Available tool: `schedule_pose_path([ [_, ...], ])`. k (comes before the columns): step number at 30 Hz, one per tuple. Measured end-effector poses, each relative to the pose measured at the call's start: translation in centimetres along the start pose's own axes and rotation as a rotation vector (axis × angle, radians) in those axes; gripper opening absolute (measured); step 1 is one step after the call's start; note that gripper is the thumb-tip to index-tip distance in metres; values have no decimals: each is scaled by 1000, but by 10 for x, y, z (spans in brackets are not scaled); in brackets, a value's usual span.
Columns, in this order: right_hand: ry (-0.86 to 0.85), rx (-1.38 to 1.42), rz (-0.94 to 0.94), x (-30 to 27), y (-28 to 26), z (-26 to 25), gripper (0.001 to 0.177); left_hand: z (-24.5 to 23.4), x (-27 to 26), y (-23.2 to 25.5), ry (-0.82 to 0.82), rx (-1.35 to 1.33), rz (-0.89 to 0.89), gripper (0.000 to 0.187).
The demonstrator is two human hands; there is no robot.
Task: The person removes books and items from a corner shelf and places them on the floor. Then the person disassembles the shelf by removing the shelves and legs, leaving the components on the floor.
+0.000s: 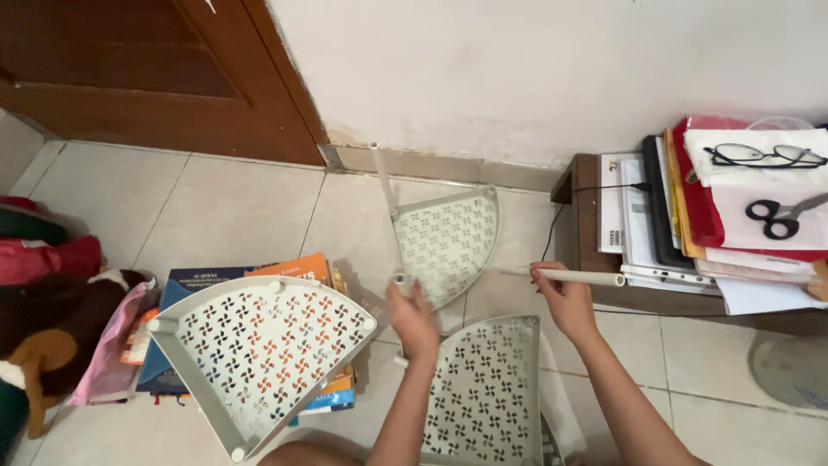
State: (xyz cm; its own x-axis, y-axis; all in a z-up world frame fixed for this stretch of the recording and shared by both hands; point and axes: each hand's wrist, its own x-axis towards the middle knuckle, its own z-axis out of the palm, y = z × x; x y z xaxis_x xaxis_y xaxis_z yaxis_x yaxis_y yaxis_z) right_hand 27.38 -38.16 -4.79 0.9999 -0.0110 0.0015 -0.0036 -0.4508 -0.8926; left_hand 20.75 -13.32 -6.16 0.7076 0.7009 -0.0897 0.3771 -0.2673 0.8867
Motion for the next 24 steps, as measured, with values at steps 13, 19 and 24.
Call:
schedule_pose_path([
  [13,265,-127,-78,71,-6,-1,24,114,20,-13,-656,486,399,71],
  [19,262,-244,-115,108,-1,-5,23,182,65,-80,-829,685,602,55],
  [24,174,-257,-123,123,11,-1,24,190,76,-112,-807,681,619,44],
])
